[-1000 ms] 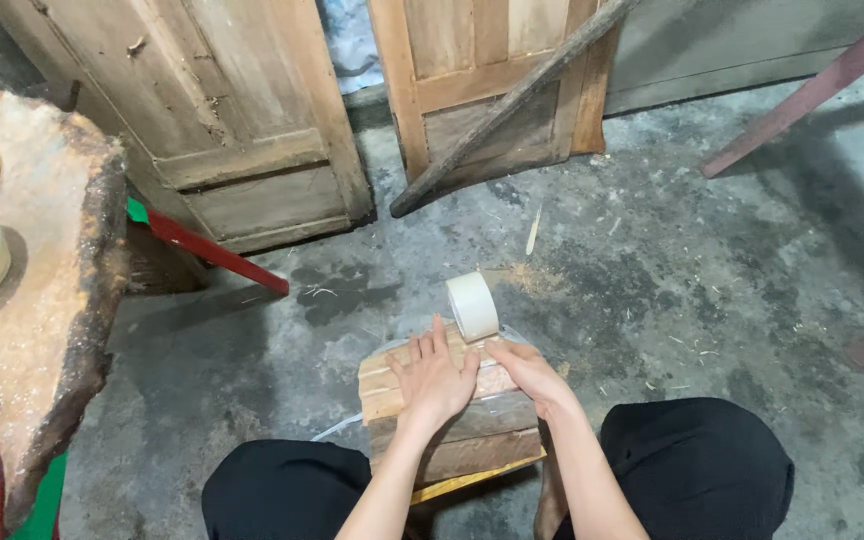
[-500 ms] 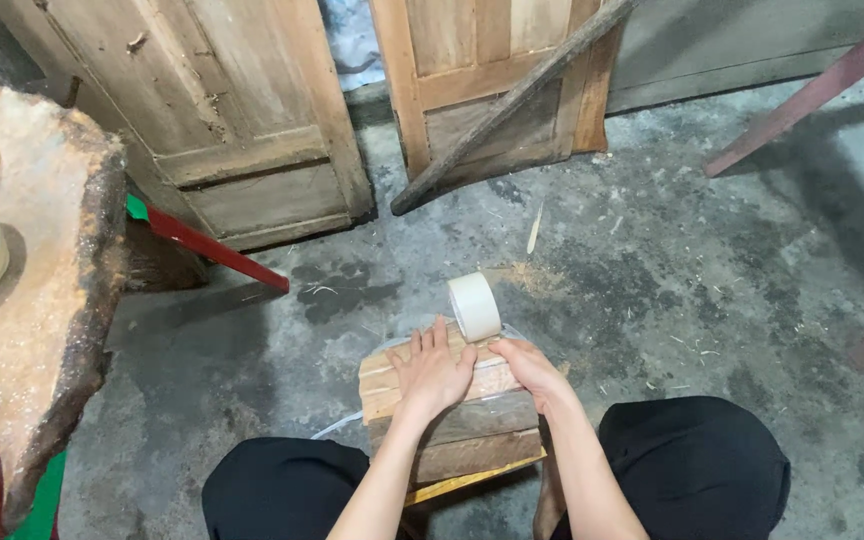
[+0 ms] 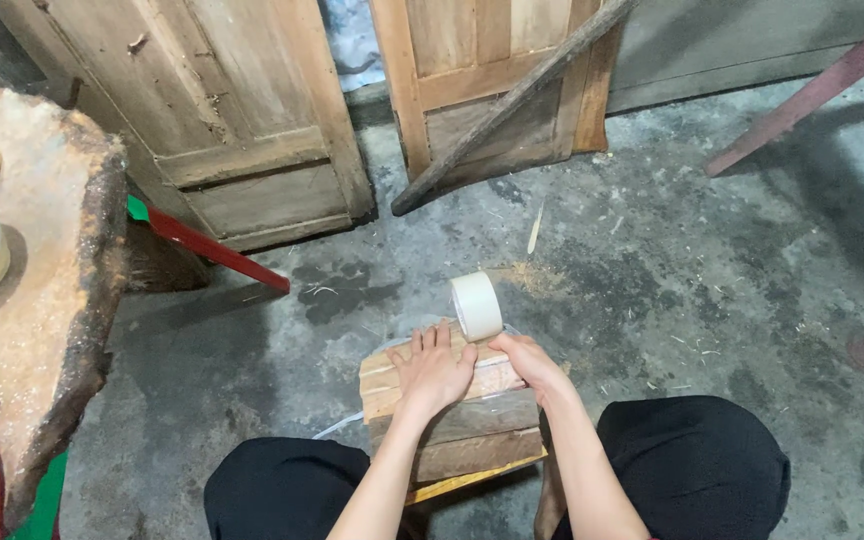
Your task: Bundling small wooden planks together by wrapping them with clear adhesive tape and cutting the tape with a sickle.
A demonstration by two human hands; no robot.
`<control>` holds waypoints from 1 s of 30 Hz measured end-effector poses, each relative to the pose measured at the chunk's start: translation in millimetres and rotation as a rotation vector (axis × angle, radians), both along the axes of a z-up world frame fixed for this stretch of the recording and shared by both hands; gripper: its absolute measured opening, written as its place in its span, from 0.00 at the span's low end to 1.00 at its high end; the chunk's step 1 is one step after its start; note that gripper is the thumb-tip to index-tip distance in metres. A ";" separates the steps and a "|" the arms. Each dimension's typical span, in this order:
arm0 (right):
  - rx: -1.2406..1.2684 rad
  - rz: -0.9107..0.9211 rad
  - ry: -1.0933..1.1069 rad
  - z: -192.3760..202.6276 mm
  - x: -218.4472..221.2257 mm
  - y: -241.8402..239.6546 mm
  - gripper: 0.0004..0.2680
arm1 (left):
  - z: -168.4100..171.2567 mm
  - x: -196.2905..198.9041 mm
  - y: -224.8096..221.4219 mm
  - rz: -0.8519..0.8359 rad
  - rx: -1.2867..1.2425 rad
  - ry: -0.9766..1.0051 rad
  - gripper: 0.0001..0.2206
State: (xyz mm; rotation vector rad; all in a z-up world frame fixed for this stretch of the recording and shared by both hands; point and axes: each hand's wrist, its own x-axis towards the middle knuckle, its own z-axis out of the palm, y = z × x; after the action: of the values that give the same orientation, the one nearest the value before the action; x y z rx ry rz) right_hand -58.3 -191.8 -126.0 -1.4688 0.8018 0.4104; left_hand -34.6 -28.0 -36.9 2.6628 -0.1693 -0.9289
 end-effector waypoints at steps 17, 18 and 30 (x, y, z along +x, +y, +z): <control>-0.030 0.093 0.024 68.8 -7.7 15.3 0.25 | 17.5 -3.4 1.8 -0.044 -0.026 0.029 0.33; -0.018 0.069 0.028 64.1 -7.8 14.3 0.23 | 19.0 -3.6 1.4 -0.044 -0.029 0.032 0.33; 0.090 -0.037 0.021 -23.0 3.4 -6.0 0.17 | 67.8 -8.5 18.8 -0.020 -0.153 0.032 0.37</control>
State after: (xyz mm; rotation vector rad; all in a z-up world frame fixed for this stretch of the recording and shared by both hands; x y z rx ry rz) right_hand -54.8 -197.8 -148.9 -1.3663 0.8160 0.4289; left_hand -43.2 -9.2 30.9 2.5094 -0.2496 -0.9248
